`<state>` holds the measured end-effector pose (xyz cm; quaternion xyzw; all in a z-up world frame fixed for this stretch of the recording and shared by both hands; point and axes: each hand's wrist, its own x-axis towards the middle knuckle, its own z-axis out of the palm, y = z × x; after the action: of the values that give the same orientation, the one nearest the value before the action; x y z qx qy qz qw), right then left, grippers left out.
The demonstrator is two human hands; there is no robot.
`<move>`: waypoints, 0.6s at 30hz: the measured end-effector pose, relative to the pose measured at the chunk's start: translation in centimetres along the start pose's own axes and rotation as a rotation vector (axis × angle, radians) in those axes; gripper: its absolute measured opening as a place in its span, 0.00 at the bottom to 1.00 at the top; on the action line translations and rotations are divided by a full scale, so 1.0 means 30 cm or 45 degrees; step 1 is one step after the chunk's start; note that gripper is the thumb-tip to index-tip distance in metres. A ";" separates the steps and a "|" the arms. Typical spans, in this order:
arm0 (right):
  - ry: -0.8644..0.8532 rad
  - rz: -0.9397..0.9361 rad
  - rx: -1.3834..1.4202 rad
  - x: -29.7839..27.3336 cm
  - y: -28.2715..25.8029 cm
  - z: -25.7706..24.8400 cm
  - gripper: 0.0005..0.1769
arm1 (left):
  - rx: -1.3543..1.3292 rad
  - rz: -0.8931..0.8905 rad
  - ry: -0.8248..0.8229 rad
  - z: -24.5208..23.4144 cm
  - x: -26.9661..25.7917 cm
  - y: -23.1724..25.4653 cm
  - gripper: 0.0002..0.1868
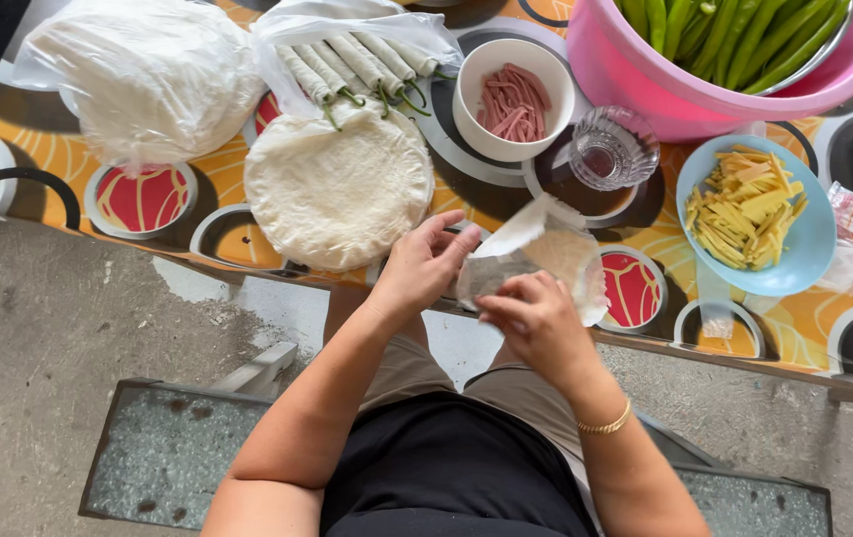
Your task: The person prepares food by wrapping ingredients into thin sheets of dough, including a long green pepper, meat slices, and yellow strips, then rolling the dough into a cylinder.
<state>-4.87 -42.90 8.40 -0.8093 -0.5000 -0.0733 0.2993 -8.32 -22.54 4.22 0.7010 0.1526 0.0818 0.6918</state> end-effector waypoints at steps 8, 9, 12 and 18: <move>0.326 0.807 -0.248 -0.185 0.167 -0.032 0.13 | 0.709 0.324 0.155 0.040 -0.005 0.035 0.24; 0.314 0.883 -0.360 -0.195 0.188 -0.035 0.15 | 0.747 0.303 0.205 0.044 0.002 0.032 0.20; 0.357 0.801 -0.432 -0.208 0.237 -0.019 0.14 | 0.839 0.272 0.308 0.042 0.039 0.024 0.15; 0.424 0.804 -0.088 -0.142 0.305 -0.065 0.08 | 0.601 0.128 0.122 0.020 -0.010 0.024 0.14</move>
<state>1.21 -50.17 4.43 -0.9106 -0.1668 -0.1250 0.3570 -8.33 -23.20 4.96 0.8452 0.1649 0.1115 0.4959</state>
